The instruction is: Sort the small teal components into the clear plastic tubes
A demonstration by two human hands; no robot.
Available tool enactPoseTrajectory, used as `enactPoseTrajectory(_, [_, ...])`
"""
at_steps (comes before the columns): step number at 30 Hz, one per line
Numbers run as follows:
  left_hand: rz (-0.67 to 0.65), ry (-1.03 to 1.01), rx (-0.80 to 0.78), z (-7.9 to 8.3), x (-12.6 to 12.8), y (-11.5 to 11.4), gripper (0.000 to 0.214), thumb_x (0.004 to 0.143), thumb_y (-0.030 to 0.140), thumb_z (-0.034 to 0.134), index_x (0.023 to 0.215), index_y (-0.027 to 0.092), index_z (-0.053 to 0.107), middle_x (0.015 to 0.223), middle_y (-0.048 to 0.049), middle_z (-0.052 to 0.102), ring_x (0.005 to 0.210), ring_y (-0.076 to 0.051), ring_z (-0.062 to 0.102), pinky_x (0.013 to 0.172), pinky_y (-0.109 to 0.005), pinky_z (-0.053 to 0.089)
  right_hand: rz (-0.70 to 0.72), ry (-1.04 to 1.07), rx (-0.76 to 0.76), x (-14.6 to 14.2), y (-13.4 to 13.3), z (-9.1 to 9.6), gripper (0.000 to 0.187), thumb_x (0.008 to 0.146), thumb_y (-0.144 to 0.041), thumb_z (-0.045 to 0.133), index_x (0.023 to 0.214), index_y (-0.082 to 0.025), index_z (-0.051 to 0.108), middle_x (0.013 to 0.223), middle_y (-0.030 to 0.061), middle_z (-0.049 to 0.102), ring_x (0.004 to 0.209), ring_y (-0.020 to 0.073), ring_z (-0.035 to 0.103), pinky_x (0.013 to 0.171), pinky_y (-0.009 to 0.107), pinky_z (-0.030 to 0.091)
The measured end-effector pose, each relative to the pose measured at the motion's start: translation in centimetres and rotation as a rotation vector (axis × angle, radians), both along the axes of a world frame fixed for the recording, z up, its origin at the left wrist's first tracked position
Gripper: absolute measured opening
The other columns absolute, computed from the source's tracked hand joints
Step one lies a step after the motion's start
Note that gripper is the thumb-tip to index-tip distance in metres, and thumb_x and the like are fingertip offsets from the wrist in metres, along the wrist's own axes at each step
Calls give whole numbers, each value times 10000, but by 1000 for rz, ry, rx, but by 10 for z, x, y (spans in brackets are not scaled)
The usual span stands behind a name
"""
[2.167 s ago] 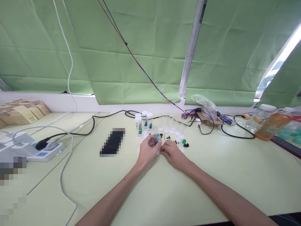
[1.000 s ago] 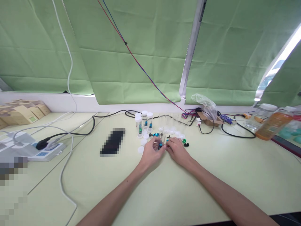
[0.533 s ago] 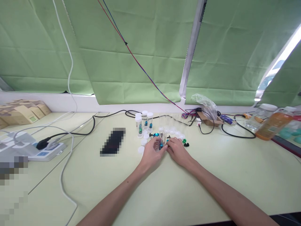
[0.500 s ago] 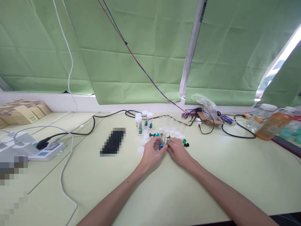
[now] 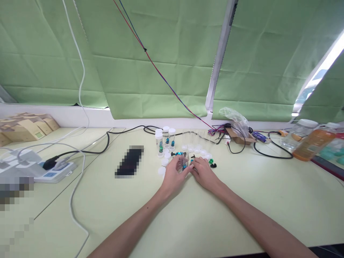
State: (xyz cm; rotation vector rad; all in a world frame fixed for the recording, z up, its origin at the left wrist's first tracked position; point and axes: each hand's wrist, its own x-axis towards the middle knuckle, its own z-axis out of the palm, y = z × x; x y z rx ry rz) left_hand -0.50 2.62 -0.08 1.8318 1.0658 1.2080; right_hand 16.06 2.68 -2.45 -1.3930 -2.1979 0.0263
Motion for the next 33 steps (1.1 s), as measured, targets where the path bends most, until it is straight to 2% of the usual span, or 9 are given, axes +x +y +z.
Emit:
enactPoseTrajectory(6, [0, -16, -19, 2, 0, -1, 261, 790, 366, 669, 969, 206, 566, 1016, -48, 635, 898, -164, 603, 873, -324, 486, -4, -3, -11, -1, -1, 2, 123, 939, -169, 502, 858, -172, 594, 912, 74, 603, 910, 229, 526, 803, 349, 372])
enactPoseTrajectory(12, [-23, -160, -1, 3, 0, 1, 304, 817, 400, 647, 1021, 214, 520, 1066, -66, 612, 1043, -184, 599, 963, -349, 475, -3, 5, -14, -1, -2, 3, 134, 933, -185, 524, 815, -175, 586, 862, 61, 588, 862, 217, 514, 779, 341, 373])
enactPoseTrajectory(18, [-28, -253, 46, 11, -4, 2, 297, 885, 454, 548, 1050, 208, 529, 1039, -77, 611, 1024, -186, 597, 915, -332, 496, 8, 45, -27, 0, -3, 3, 90, 916, -180, 559, 834, -184, 598, 879, 47, 601, 890, 209, 520, 807, 341, 363])
enactPoseTrajectory(25, [71, -292, 31, 16, -5, 1, 429, 949, 543, 338, 958, 197, 593, 940, -62, 616, 951, -185, 596, 909, -336, 502, 3, 68, -56, -1, -5, 6, 90, 913, -175, 563, 831, -183, 598, 883, 46, 607, 894, 206, 524, 815, 343, 359])
enactPoseTrajectory(33, [136, -440, -73, 9, -5, 9, 450, 926, 567, 385, 915, 176, 607, 877, -56, 611, 858, -182, 619, 810, -342, 551, 4, 81, -62, -1, -5, 5, 86, 914, -198, 572, 833, -183, 593, 888, 45, 609, 903, 210, 519, 819, 348, 357])
